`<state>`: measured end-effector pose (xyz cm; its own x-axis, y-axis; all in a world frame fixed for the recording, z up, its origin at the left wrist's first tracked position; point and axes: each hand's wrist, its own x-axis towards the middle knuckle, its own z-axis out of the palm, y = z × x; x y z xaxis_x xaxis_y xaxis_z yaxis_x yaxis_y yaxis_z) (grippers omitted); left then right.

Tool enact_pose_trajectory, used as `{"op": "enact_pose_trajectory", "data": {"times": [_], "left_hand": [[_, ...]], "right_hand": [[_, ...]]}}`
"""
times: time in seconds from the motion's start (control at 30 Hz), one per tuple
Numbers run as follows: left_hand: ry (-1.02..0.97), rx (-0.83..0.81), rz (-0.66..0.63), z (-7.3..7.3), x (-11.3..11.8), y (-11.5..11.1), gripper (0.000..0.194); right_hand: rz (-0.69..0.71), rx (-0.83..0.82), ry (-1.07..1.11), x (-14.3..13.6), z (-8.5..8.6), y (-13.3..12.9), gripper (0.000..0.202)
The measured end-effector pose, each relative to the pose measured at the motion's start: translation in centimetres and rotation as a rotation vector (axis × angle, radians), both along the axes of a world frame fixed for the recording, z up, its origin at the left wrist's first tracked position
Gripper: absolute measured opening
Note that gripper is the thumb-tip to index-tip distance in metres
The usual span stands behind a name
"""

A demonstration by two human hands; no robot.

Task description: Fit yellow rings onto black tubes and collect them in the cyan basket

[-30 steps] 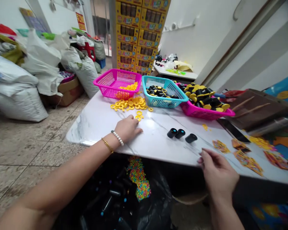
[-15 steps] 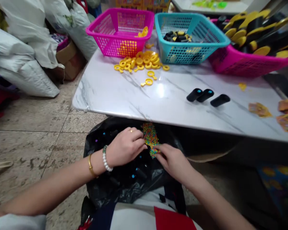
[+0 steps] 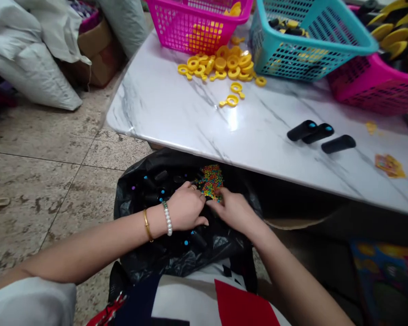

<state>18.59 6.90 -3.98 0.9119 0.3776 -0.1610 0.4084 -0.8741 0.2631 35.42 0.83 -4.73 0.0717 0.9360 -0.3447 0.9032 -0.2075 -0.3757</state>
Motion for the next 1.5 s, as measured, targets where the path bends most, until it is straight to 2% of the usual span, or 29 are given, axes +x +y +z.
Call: {"op": "enact_pose_trajectory", "data": {"times": [0.1,0.17,0.27,0.33,0.4,0.5,0.6,0.7,0.8,0.87,0.93,1.0,1.13,1.2,1.3,1.4,1.5], "left_hand": [[0.073,-0.034,-0.039,1.0,0.4,0.4,0.040],[0.108,-0.064,-0.050,2.0,0.9,1.2,0.038],[0.034,-0.033,0.004,2.8,2.2,2.9,0.036],[-0.040,0.033,0.059,2.2,3.0,4.0,0.030],[-0.055,0.092,0.090,0.8,3.7,4.8,0.023],[-0.039,0.136,0.099,-1.3,4.1,5.1,0.023],[-0.082,0.149,0.123,-1.9,3.9,4.6,0.024],[-0.121,0.192,0.184,-1.6,3.4,4.3,0.028],[-0.119,0.206,0.230,-1.2,3.0,4.5,0.029],[-0.097,0.198,0.242,-1.2,3.1,4.6,0.024],[-0.075,0.196,0.244,-1.3,3.3,4.5,0.020],[-0.065,0.203,0.243,-1.5,3.6,4.4,0.020],[-0.088,0.225,0.219,-1.4,3.8,4.4,0.023],[-0.113,0.220,0.188,-1.2,3.7,4.4,0.022],[-0.152,0.170,0.162,-1.0,3.6,4.3,0.018],[-0.217,0.004,0.162,-0.8,3.8,4.0,0.023],[-0.316,-0.256,0.200,-0.7,4.1,3.9,0.031]], "right_hand": [[0.039,-0.069,0.190,-0.6,-0.2,1.0,0.020],[0.063,-0.051,0.243,-0.2,0.2,1.1,0.022],[0.010,0.029,0.073,1.0,1.0,0.6,0.038],[-0.042,0.010,-0.170,1.4,1.1,0.5,0.039],[-0.065,-0.062,-0.315,1.3,0.6,1.3,0.031],[-0.096,-0.088,-0.302,0.9,-0.9,3.7,0.026],[-0.115,-0.016,-0.251,1.1,-1.6,5.5,0.029],[-0.222,0.070,-0.038,1.7,-1.0,4.2,0.026],[-0.411,0.202,0.473,2.0,-0.3,1.1,0.029],[-0.482,0.284,0.743,1.9,-0.2,-0.6,0.029],[-0.504,0.344,0.859,1.6,-0.2,-1.5,0.028],[-0.491,0.380,0.882,1.4,0.3,-1.9,0.028],[-0.490,0.509,0.757,1.9,3.5,-2.9,0.029],[-0.548,0.680,0.581,3.2,5.6,-3.6,0.034],[-0.694,0.888,0.189,6.8,7.9,-3.8,0.039],[-0.781,0.838,-0.148,11.3,8.5,-2.3,0.037],[-0.800,0.800,-0.191,13.8,8.2,-0.7,0.042]]}}
